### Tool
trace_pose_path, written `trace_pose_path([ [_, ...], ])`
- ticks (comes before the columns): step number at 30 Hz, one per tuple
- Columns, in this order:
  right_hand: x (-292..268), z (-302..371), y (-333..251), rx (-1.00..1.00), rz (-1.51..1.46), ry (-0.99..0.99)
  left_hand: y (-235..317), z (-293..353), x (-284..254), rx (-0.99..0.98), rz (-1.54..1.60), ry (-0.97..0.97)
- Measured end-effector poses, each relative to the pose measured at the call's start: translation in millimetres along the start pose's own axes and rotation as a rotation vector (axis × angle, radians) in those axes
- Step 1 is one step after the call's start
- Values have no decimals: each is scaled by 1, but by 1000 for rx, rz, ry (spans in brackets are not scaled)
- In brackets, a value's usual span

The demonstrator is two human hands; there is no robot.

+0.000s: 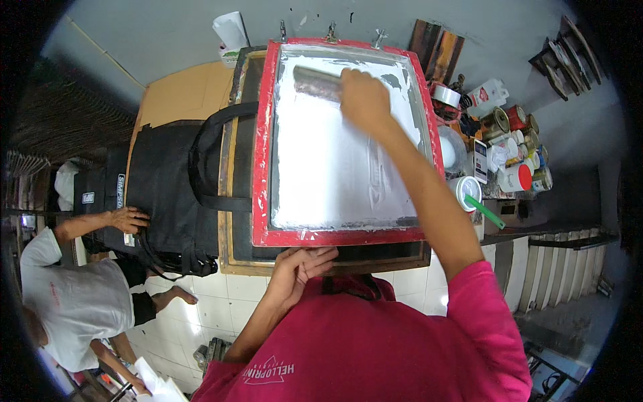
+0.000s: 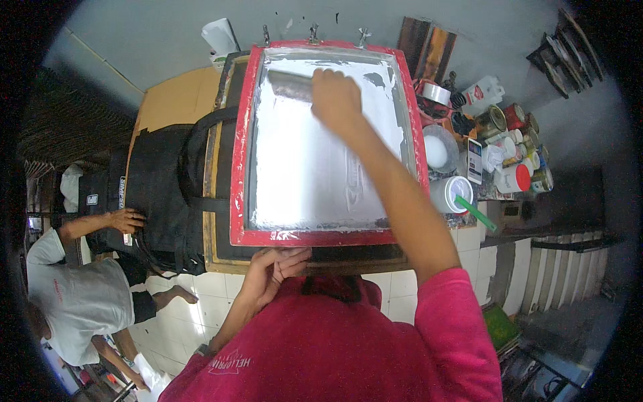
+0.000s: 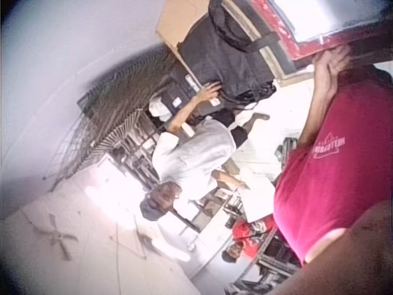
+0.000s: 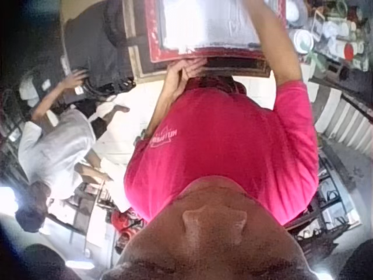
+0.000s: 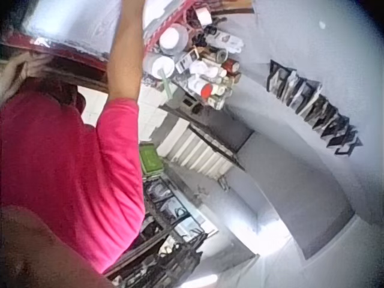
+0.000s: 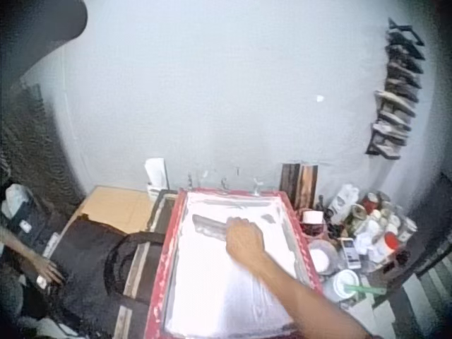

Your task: The person performs screen printing on black bags by spreading white ink over a screen frame using a squeegee, then lifting the frame to reveal the printed logo.

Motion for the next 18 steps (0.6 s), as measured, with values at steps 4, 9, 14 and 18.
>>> trace_pose_path([
  [4, -42, -43, 23, -53, -147, -73, 6, -2, -1, -76, 217, -83],
  [9, -21, -64, 32, -224, -92, 52, 87, -19, 12, 196, -501, -133],
  [14, -18, -38, 15, -216, -42, 163, 244, -97, 79, 1389, -1402, 374],
  [18, -15, -30, 7, -200, -41, 175, 293, -167, 84, 1321, -1751, 353],
])
Point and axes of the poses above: each hand's wrist, its own z-axis away from the middle knuckle, its own x-axis out of the palm, y = z × x, the point moved 5 cm from there along -z, towards the middle knuckle, and after that the axes turned 4 degrees about -z, right-handed, at the moved point
